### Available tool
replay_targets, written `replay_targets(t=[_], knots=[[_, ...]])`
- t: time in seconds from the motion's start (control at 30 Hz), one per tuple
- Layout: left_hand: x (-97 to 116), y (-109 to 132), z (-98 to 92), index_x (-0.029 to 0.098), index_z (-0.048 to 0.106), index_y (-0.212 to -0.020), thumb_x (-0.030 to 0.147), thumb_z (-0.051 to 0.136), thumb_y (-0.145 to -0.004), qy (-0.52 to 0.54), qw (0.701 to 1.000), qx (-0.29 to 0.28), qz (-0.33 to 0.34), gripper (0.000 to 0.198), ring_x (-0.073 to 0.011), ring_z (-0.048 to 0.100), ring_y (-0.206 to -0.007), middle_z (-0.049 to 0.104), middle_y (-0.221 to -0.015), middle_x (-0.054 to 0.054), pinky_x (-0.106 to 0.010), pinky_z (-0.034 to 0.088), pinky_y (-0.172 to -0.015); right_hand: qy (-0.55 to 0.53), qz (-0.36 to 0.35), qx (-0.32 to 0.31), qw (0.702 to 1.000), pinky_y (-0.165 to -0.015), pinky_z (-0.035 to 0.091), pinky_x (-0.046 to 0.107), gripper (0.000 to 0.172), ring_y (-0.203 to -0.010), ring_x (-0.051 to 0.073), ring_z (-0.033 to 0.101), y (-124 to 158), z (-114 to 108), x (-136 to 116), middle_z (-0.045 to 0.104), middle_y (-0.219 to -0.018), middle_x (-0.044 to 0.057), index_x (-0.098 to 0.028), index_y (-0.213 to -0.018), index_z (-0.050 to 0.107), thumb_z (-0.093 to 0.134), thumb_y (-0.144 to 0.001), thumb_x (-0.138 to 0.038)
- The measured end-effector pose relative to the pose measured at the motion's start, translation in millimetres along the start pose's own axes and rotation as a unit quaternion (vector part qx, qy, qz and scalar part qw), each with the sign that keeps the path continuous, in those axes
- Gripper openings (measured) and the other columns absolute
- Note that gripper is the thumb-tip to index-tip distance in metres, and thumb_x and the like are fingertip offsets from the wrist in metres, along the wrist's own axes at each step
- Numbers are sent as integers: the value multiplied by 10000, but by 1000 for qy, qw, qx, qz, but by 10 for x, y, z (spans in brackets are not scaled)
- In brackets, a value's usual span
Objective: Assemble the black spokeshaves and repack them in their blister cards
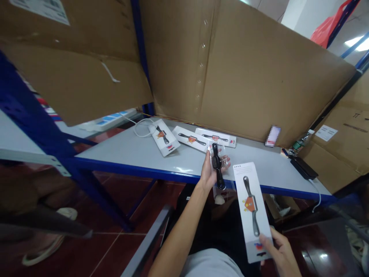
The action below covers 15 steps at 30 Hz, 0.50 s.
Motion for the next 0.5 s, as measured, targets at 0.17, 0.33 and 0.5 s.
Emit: replay_targets(t=[0.17, 0.33, 0.5], knots=[[43, -2, -31, 167, 637, -1191, 562, 368, -1041, 18, 999, 28, 41, 501, -261, 746, -806, 731, -861, -125, -405, 630, -724, 41, 48, -57, 996, -503, 475, 277, 741, -705, 224, 637, -22, 26, 287, 690, -879, 91, -148, -1151, 738, 700, -738, -762], [143, 18, -62, 198, 647, -1218, 592, 378, -1029, 27, 991, 27, 130, 513, -257, 744, -864, 728, -912, -111, -419, 621, -787, 34, -13, -141, 989, -613, 481, 254, 525, -735, 172, 597, -87, 3, 114, 643, -815, 36, -155, -960, 688, 718, -801, -655], [168, 28, -97, 194, 640, -1237, 583, 364, -1036, 26, 987, 44, 153, 518, -252, 744, -846, 729, -897, -103, -430, 615, -798, 1, 11, -154, 988, -472, 380, 179, 521, -590, 108, 534, -66, -195, 126, 574, -729, -8, -164, -895, 605, 725, -799, -662]])
Point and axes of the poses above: each hand's wrist, its own y-axis away from the middle knuckle, its own z-axis out of the palm, x = y × z, the point moved 8 cm from there along -y, towards the middle knuckle
